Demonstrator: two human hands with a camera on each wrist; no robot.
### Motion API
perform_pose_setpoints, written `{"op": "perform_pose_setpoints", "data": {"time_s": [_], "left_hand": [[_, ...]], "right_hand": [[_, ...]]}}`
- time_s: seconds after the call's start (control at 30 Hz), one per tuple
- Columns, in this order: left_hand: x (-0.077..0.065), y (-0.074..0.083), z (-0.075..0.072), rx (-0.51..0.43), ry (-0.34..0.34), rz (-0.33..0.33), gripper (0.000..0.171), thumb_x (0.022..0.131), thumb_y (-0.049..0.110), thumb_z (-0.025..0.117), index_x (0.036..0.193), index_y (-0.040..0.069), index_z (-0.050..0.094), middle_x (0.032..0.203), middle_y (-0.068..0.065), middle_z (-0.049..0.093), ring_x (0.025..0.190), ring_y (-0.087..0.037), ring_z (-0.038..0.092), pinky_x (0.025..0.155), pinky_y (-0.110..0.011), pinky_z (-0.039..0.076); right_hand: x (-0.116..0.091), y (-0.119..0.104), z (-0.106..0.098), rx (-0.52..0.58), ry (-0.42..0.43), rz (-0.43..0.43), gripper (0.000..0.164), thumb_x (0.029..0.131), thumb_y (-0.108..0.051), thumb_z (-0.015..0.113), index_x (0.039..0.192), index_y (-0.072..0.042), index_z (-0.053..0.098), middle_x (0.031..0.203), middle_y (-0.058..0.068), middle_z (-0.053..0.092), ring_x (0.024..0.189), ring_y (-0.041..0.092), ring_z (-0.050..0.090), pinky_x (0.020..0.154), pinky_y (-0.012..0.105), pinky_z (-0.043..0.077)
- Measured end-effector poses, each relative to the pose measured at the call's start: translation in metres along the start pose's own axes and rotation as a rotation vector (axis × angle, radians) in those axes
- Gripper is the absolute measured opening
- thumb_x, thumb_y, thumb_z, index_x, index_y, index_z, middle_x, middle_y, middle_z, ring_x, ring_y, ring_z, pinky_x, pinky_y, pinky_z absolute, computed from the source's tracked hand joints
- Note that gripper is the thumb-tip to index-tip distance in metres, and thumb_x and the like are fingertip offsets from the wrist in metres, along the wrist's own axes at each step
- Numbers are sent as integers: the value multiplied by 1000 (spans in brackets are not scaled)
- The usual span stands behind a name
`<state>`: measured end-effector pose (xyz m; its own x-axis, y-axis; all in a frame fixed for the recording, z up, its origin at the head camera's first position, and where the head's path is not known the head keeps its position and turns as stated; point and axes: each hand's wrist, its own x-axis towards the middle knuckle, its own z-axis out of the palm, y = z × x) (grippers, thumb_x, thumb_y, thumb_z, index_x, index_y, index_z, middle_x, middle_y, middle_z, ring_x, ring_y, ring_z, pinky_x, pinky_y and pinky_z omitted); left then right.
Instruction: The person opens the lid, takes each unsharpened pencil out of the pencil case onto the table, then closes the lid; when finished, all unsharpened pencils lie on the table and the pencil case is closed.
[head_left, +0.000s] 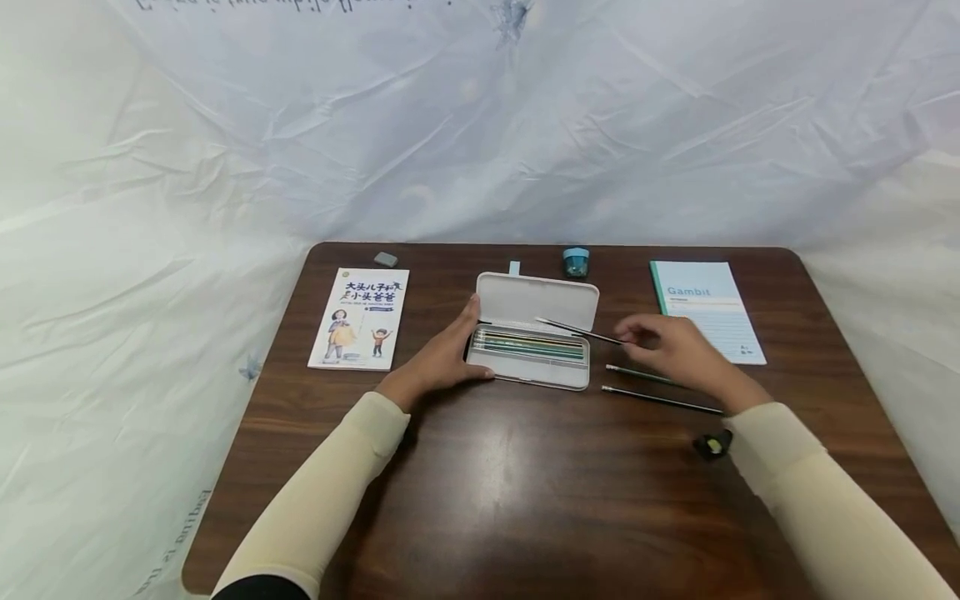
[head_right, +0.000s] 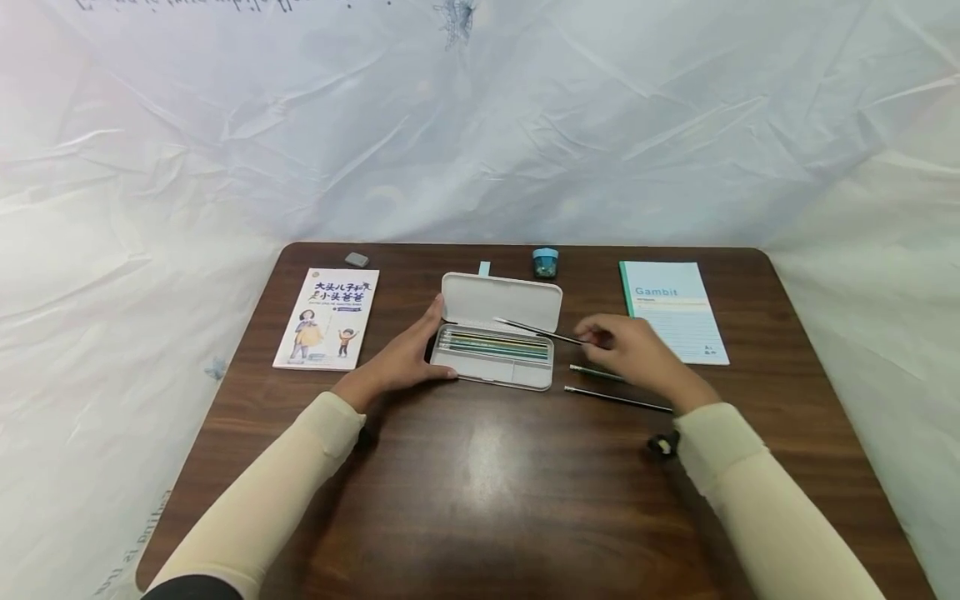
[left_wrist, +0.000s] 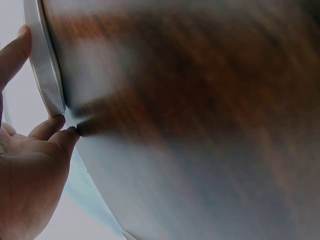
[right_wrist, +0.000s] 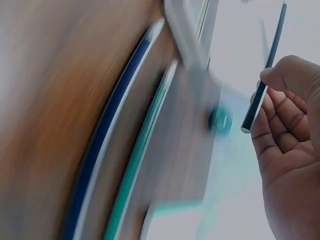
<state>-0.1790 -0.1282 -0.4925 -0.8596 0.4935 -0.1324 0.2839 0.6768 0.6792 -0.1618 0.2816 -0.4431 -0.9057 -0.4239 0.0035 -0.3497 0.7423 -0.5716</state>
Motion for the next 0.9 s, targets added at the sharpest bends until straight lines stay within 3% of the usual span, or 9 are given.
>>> {"op": "perform_pose_setpoints", "data": {"time_s": [0.2,0.4,0.7,0.9], "left_hand": [[0,1,-2,-6,1,0,134,96,36,92,179,18,-12,190,-7,-8,176,-26,7,141,-50,24],[-1,3,0,-15,0,2,133,97,35,91,179,17,-12,190,-9,-8,177,-26,5,141,-50,24],[-3,-1,2,-25,3,-2,132,97,35,91,179,16,-11,190,-11,-7,177,-26,6,141,-51,24],[0,-2,2,-31,5,7,133,96,34,91,179,17,-11,190,-10,-6,177,-27,7,141,-52,25]], "right_hand": [[-49,50,-17,-85,-32,180,19,103,-11,79,121,-4,77,105,5,79,100,23,74,84,43,62],[-68,76,-17,-74,-73,267,20,102,-10,79,119,-2,75,104,7,79,96,17,69,76,26,54],[-62,74,-14,-62,-50,250,21,102,-13,81,120,-3,76,107,8,81,98,19,73,80,30,59],[-40,43,-7,32,-5,164,23,107,-19,79,126,-8,76,115,7,81,102,18,72,85,24,58]]}}
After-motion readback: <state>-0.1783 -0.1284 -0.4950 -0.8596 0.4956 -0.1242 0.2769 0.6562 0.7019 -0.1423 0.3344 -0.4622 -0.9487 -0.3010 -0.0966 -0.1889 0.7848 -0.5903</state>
